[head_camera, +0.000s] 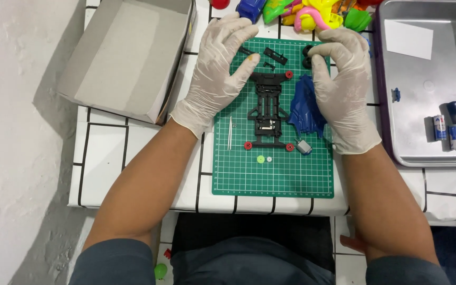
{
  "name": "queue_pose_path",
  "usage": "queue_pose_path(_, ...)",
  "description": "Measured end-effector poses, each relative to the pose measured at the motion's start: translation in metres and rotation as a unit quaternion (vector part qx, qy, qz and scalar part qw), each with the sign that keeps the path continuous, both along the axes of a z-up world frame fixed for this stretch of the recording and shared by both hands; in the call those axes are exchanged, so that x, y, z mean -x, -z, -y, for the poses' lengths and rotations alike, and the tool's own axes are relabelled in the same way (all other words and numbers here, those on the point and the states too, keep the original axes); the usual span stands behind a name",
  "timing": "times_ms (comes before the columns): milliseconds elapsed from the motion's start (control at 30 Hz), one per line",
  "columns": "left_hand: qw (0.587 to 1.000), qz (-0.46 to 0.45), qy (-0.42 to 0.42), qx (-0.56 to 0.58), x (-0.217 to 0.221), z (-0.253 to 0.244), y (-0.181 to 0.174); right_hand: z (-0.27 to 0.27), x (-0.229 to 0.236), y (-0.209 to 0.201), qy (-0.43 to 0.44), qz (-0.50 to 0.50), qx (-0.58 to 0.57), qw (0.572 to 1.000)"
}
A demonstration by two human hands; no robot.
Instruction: The person assembles a toy vehicle chassis on a green cutting mat. They attach red wheels to the axles, insert a battery into the chassis, and connect a blue plastic body piece to the frame.
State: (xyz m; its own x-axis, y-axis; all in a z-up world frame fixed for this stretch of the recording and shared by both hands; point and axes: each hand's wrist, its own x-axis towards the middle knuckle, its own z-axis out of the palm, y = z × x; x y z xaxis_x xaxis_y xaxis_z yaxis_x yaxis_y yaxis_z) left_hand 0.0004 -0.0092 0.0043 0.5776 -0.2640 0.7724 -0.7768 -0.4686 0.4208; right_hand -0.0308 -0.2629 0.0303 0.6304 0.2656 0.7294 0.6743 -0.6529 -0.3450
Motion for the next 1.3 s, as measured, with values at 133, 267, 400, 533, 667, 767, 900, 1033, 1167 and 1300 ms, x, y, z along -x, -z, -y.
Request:
queue_pose_path(133,0.998,0.024,0.013,0.064,0.014,0.001,-0.024,0.002,0.001,-0.001,0.002,0.005,0.007,1.000)
queue_pose_path(267,0.993,-0.012,0.001,0.115,0.016,0.000,-0.017,0.001,0.002,-0.005,-0.006,0.007,0.005,1.000)
queue_pose_path(400,0.991,-0.030,-0.012,0.130,0.015,0.000,-0.009,0.002,0.001,-0.005,-0.015,0.011,0.009,1.000)
queue_pose_path(533,0.992,-0.016,-0.025,0.119,0.013,-0.001,-0.004,-0.004,0.007,-0.012,-0.045,-0.003,0.025,0.999)
queue_pose_path(667,0.992,-0.030,-0.042,0.112,0.014,-0.001,-0.007,-0.013,0.015,-0.017,-0.141,-0.082,0.097,0.982)
queue_pose_path(767,0.993,-0.021,-0.043,0.104,0.013,-0.002,-0.008,-0.019,0.021,-0.015,-0.164,-0.121,0.146,0.968)
queue_pose_path(900,0.994,-0.013,-0.039,0.104,0.014,-0.001,-0.012,-0.028,0.026,-0.015,-0.162,-0.160,0.204,0.952)
queue_pose_path(1033,0.994,-0.009,-0.028,0.104,0.011,-0.002,-0.012,-0.033,0.026,-0.010,-0.162,-0.151,0.219,0.950)
queue_pose_path(1167,0.994,-0.004,-0.017,0.107,0.010,-0.002,-0.014,-0.039,0.028,-0.013,-0.151,-0.152,0.241,0.947)
queue_pose_path(1300,0.994,-0.012,0.001,0.107,0.011,-0.003,-0.015,-0.041,0.028,-0.008,-0.141,-0.154,0.239,0.948)
